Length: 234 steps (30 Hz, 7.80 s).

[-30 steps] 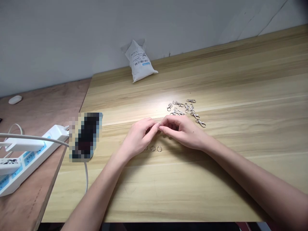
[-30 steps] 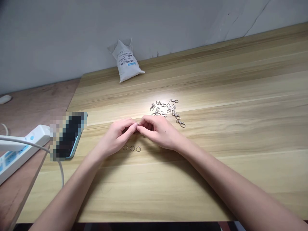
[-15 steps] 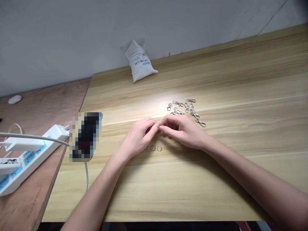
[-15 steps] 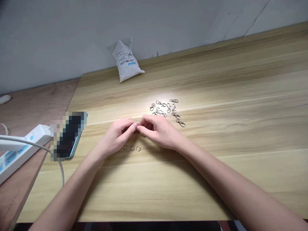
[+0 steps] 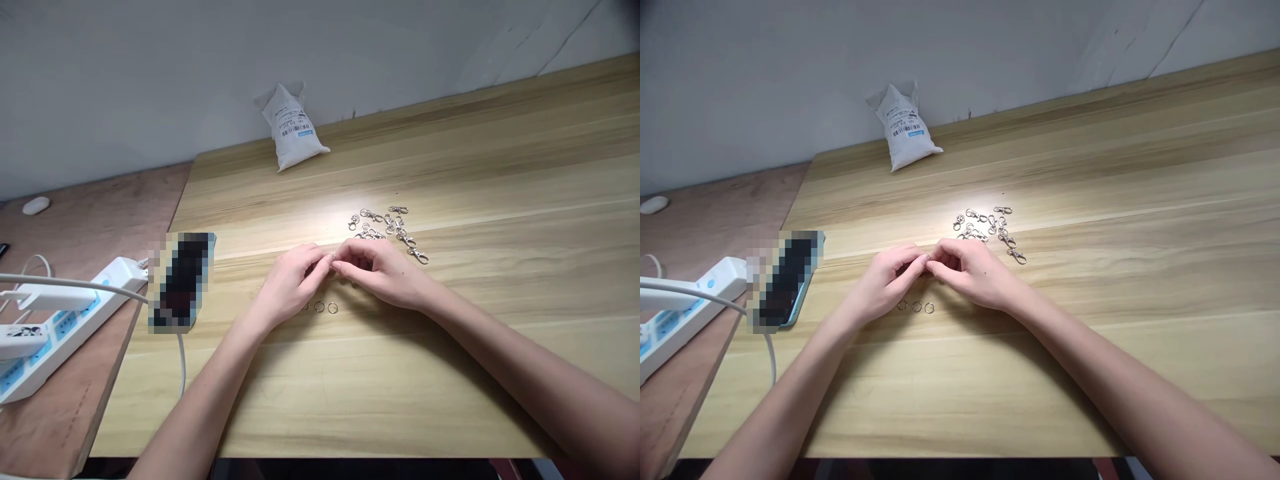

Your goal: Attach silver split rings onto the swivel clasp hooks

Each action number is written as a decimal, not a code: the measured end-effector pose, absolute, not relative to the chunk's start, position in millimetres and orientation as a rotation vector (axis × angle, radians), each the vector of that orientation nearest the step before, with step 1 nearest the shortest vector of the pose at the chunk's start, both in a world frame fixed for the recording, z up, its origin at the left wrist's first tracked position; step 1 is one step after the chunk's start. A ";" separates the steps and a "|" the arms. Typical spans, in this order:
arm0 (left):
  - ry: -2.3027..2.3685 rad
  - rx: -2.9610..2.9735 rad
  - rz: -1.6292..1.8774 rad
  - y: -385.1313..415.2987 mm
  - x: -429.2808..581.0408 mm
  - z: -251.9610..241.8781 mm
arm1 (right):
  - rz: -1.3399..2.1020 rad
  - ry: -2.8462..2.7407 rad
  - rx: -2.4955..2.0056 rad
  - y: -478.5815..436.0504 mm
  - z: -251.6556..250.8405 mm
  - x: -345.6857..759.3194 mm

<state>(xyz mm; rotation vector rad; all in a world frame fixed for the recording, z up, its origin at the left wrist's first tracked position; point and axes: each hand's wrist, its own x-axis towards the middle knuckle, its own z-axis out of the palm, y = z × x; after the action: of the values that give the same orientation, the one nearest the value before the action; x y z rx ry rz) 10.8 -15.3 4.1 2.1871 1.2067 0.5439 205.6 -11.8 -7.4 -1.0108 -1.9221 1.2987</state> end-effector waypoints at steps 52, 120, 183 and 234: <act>1.129 2.567 0.661 -7.5 3.2 -13.1 | 1.076 -1.893 -1.081 -11.3 -14.5 204.4; 1.243 2.602 0.601 -10.1 5.7 -12.3 | 1.010 -2.107 -1.102 -11.9 -9.8 205.8; 1.275 2.463 0.838 -13.6 13.2 -10.2 | 1.027 -1.838 -1.177 -10.5 -13.7 203.1; 1.275 1.781 0.891 -20.8 22.5 -6.3 | 0.804 -1.757 -1.069 -16.9 -20.5 195.7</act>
<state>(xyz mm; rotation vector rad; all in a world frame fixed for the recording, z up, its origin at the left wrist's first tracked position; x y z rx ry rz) 22.5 -20.8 -6.3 1.7812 1.2752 0.8908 195.7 -16.9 -20.5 -1.0694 -1.7571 0.8036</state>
